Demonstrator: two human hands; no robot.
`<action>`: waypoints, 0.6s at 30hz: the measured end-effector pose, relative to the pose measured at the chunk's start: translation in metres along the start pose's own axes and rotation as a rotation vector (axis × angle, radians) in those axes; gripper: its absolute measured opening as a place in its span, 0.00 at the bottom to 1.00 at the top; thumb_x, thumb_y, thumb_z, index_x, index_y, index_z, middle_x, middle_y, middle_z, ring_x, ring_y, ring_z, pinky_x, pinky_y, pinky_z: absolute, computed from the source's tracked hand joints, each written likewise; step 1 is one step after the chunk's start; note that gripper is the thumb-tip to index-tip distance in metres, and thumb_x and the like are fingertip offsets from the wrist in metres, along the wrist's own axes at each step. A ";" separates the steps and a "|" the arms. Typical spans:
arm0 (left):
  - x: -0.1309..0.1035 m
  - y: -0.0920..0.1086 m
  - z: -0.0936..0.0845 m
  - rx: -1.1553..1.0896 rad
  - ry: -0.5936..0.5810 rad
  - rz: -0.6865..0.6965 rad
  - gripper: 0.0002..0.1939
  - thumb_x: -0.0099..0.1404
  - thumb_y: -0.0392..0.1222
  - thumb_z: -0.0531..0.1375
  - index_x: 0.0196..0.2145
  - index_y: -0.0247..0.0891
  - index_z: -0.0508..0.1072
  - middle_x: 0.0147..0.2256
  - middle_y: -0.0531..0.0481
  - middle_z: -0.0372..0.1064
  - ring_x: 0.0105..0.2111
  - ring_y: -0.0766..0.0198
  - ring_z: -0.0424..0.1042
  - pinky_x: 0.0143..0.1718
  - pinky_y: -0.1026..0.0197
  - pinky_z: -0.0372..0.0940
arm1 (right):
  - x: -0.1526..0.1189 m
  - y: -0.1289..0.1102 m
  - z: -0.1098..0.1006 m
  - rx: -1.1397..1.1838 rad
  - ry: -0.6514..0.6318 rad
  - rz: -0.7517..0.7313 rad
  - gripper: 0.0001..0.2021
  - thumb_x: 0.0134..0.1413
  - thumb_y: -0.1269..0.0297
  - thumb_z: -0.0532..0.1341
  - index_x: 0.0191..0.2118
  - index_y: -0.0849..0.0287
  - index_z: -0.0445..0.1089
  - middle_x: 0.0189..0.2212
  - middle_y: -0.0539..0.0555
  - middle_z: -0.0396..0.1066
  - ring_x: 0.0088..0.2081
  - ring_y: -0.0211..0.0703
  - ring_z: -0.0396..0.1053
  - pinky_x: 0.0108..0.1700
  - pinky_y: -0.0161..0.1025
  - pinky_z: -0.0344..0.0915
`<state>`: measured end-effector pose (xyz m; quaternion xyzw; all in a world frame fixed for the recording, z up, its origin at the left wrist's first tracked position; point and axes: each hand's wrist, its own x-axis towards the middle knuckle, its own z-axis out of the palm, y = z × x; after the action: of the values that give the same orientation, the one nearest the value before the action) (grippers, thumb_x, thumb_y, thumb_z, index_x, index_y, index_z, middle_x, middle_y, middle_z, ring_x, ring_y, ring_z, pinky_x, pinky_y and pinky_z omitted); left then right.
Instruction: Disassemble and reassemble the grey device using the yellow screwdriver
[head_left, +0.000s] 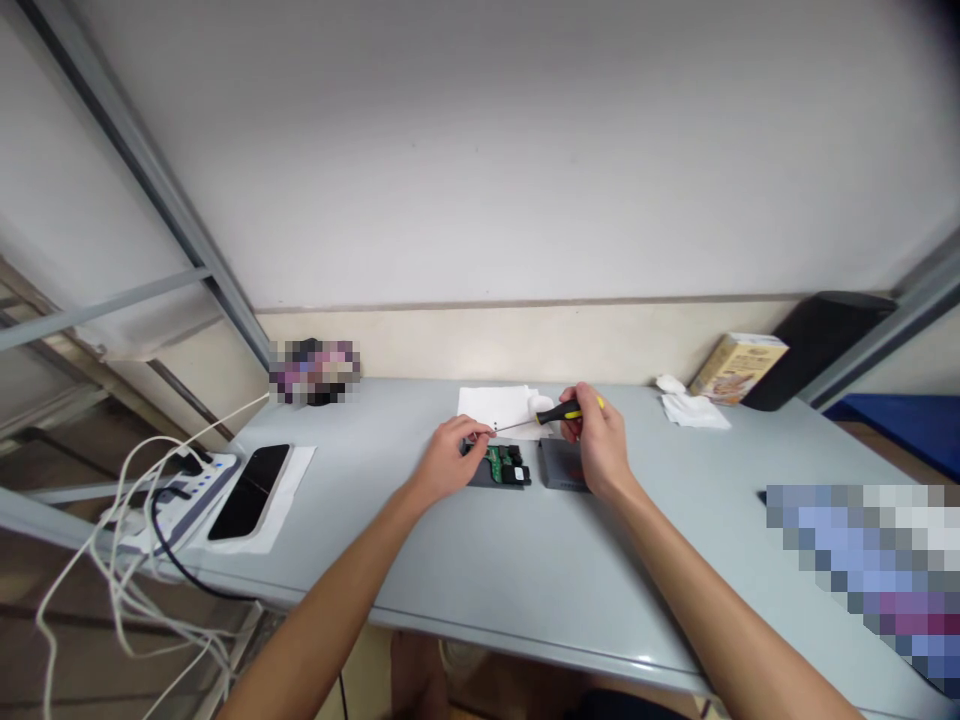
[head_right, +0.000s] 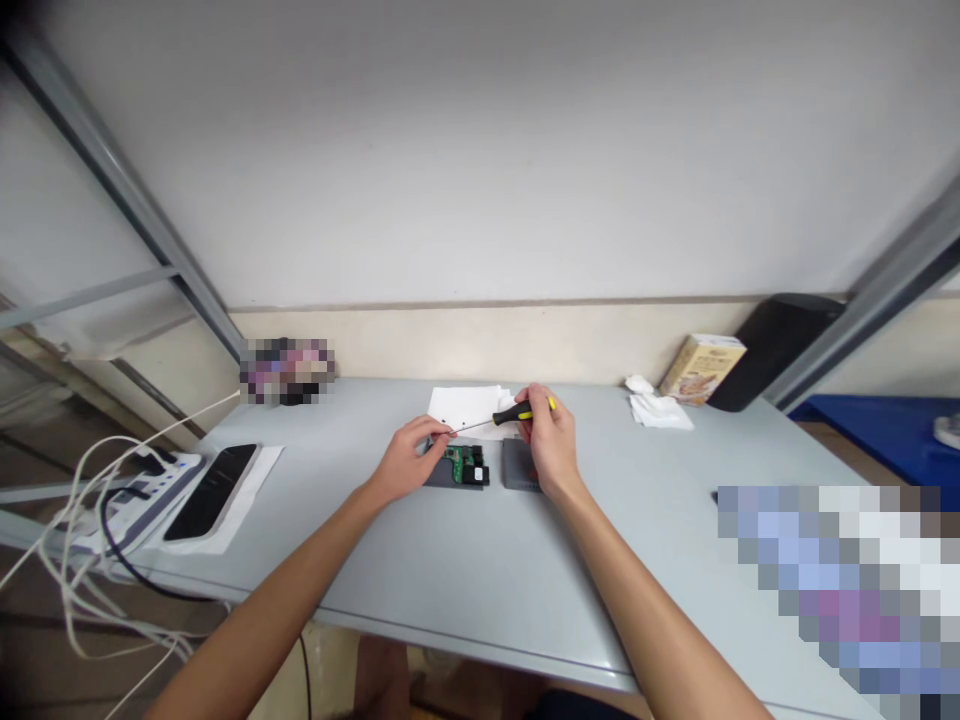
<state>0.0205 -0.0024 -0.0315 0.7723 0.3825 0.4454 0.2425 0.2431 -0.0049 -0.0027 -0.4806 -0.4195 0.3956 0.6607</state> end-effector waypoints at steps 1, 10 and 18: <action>0.000 0.000 0.000 0.002 -0.002 -0.001 0.09 0.72 0.36 0.58 0.40 0.39 0.80 0.38 0.47 0.78 0.38 0.61 0.76 0.45 0.58 0.70 | 0.000 0.000 0.000 0.002 -0.001 0.001 0.22 0.59 0.39 0.62 0.30 0.55 0.69 0.15 0.43 0.53 0.19 0.35 0.52 0.22 0.35 0.49; -0.002 -0.013 0.002 0.098 -0.027 0.022 0.10 0.73 0.37 0.58 0.41 0.41 0.81 0.40 0.47 0.79 0.43 0.59 0.76 0.49 0.54 0.68 | -0.001 -0.002 0.000 -0.050 0.009 0.023 0.23 0.57 0.38 0.62 0.30 0.56 0.69 0.18 0.44 0.54 0.19 0.34 0.52 0.21 0.34 0.49; -0.001 -0.012 0.001 0.086 -0.049 -0.013 0.10 0.73 0.39 0.58 0.39 0.41 0.81 0.40 0.46 0.80 0.44 0.57 0.75 0.50 0.53 0.68 | -0.002 -0.003 0.001 -0.079 0.000 0.012 0.24 0.56 0.37 0.63 0.30 0.56 0.69 0.20 0.44 0.56 0.20 0.34 0.53 0.22 0.34 0.52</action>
<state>0.0164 0.0041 -0.0405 0.7901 0.4003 0.4081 0.2213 0.2422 -0.0067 0.0001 -0.5088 -0.4321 0.3825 0.6388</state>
